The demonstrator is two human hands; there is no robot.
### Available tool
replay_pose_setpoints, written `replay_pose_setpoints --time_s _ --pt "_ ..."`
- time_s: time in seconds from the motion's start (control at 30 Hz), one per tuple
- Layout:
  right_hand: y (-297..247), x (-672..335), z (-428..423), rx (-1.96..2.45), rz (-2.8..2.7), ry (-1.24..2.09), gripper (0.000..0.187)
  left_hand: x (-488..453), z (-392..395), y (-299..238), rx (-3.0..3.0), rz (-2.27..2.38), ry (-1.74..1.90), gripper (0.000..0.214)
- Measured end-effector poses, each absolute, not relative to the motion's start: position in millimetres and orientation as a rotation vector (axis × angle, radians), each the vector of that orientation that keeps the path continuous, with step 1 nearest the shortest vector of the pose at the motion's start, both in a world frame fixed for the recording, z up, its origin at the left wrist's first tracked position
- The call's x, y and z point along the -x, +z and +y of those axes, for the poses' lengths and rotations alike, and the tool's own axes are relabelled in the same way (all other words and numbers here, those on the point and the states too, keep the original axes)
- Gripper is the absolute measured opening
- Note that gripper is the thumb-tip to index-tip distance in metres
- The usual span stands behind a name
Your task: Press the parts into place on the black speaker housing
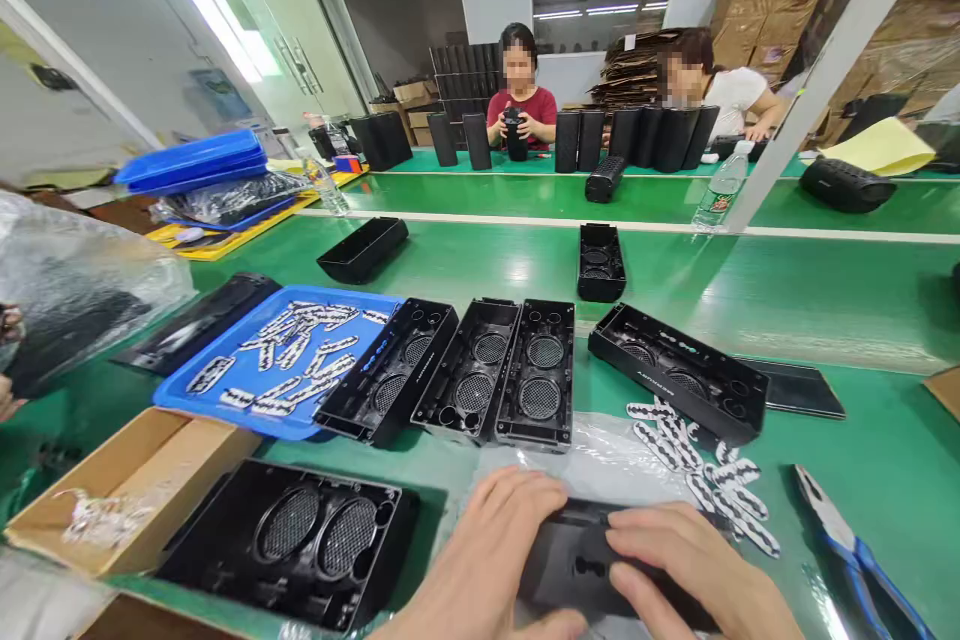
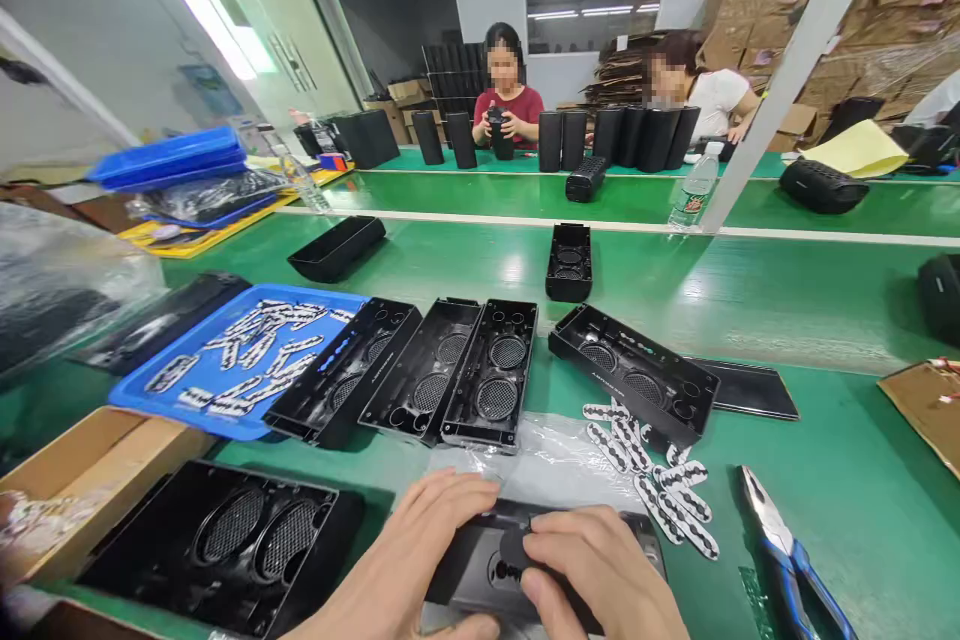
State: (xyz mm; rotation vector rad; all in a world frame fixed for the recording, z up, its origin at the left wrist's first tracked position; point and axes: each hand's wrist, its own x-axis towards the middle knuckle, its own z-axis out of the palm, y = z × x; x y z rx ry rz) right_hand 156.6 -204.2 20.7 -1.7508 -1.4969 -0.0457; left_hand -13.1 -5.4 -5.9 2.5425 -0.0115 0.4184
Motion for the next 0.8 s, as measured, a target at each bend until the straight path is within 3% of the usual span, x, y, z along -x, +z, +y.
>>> replay_pose_setpoints --time_s 0.33,0.8 --pt "13 -155 -199 1.766 -1.535 0.067 0.016 10 -11 47 -2.451 0.094 0.329 0.063" --pt "14 -154 -197 1.793 -1.54 0.069 0.016 9 -7 42 -2.391 0.105 0.305 0.059"
